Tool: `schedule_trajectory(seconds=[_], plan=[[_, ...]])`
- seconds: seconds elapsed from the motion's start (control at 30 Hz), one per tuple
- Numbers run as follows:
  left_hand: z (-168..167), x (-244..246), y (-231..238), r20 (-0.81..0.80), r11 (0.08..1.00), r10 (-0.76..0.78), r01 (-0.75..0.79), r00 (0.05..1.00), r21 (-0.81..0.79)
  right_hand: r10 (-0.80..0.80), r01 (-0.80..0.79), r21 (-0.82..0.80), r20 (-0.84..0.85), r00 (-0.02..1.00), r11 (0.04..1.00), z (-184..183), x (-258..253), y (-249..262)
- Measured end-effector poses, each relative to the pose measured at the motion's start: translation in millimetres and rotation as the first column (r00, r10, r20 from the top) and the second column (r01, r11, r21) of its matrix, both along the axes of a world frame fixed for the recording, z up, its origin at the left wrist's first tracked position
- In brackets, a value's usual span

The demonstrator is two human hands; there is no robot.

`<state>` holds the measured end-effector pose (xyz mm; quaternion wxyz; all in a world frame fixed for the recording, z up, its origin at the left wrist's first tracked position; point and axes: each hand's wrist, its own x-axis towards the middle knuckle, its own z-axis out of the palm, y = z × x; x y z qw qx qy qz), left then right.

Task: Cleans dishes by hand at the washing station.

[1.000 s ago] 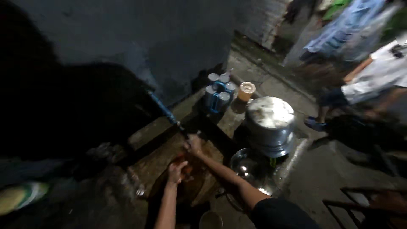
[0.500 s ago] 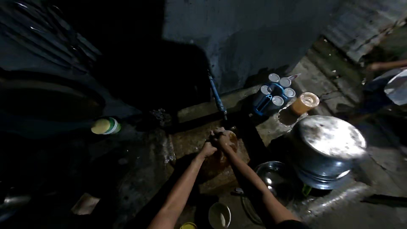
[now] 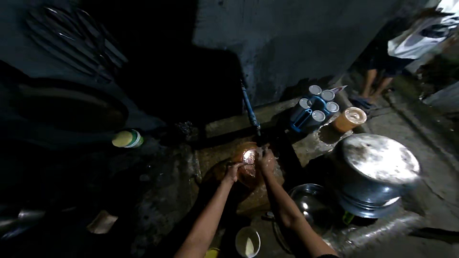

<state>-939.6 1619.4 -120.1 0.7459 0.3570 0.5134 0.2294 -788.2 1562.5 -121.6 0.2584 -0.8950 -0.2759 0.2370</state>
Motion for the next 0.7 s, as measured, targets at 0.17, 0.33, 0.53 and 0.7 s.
schedule_trajectory(seconds=[0.17, 0.33, 0.53, 0.7], plan=[[-18.4, 7.4, -0.8, 0.001, 0.994, 0.103, -0.103, 0.995, -0.024, 0.441, -0.488, 0.211, 0.233, 0.867, 0.847, -23.8, -71.8, -40.0], [-14.8, -29.9, 5.5, 0.136, 0.985, 0.134, -0.116, 0.982, -0.129, 0.290, -0.361, 0.371, 0.233, 0.928, 0.856, -5.8, -0.1, -62.4], [-27.2, -25.2, 8.8, -0.325, 0.993, -0.104, 0.114, 0.940, 0.012, 0.130, -0.057, 0.142, -0.586, 0.800, 0.988, 46.6, 57.8, -9.9], [3.4, -16.2, -51.7, -0.651, 0.633, 0.224, 0.400, 0.725, 0.663, 0.426, -0.412, 0.117, -0.340, 0.838, 0.904, 91.4, 9.5, -16.4]])
